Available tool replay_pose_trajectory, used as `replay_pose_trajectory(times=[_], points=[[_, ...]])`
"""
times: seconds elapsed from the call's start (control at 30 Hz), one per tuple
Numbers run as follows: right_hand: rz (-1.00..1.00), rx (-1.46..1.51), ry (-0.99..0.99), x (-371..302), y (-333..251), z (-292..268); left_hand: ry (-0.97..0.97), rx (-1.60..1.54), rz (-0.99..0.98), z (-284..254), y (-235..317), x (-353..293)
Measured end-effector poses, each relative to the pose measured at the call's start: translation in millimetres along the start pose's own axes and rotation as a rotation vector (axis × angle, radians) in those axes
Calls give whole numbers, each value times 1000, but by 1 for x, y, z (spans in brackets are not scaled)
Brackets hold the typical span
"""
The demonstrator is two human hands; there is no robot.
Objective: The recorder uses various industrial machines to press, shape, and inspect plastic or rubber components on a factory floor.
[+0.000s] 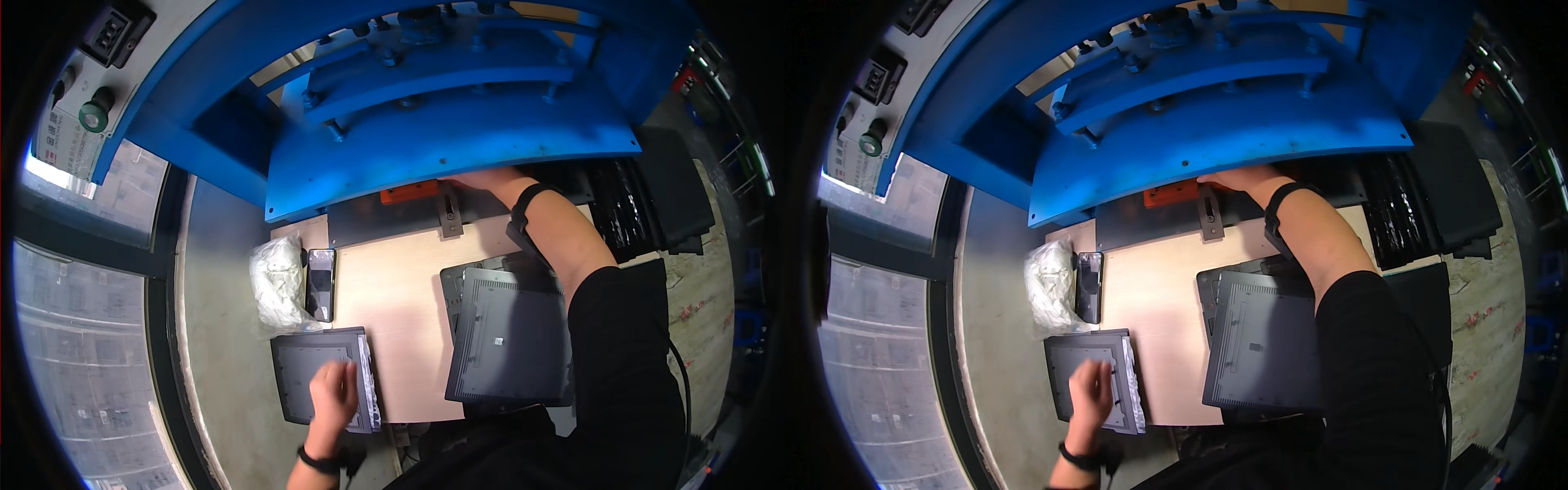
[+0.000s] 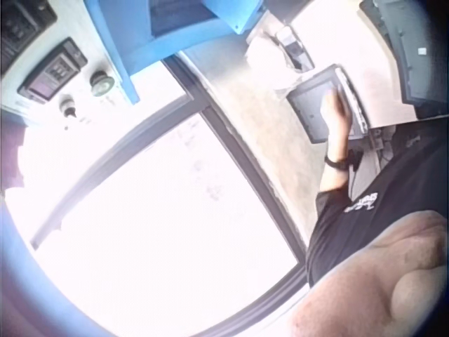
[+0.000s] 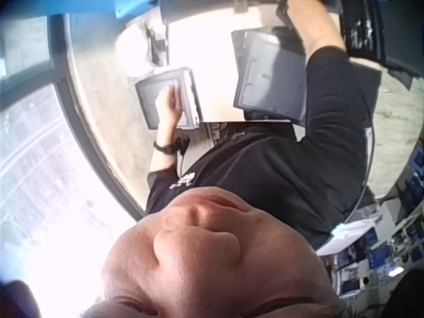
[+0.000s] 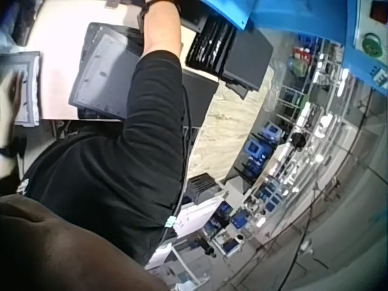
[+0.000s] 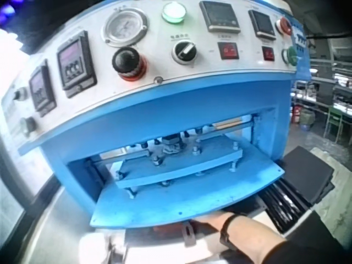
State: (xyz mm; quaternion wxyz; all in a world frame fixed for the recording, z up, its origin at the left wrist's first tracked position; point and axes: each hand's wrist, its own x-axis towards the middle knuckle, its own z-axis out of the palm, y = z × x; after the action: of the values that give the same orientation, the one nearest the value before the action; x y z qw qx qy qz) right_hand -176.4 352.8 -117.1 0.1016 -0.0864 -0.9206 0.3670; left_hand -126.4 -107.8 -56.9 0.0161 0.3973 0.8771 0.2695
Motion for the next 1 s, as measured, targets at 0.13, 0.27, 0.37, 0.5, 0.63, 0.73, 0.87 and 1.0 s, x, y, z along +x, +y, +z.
replay_pose_trajectory(times=[0.13,0.27,0.37,0.5,0.63,0.73,0.87,1.0], points=[[14,-326,-197,-16,-39,-5,-26,-66,309,36,13,115],[-82,-523,-158,-50,-35,-15,-144,93,365,84,2,197],[116,-713,-295,-74,-18,-32,-207,352,348,106,2,235],[306,-599,-300,-88,6,-47,-373,360,226,124,1,268],[282,-620,-269,-94,4,-44,-333,414,260,136,-5,263],[225,-628,-263,-101,13,-52,-316,381,299,135,-3,263],[246,-637,-258,-99,21,-47,-343,327,323,134,-6,269],[239,-643,-253,-90,30,-35,-338,314,271,139,-15,271]])
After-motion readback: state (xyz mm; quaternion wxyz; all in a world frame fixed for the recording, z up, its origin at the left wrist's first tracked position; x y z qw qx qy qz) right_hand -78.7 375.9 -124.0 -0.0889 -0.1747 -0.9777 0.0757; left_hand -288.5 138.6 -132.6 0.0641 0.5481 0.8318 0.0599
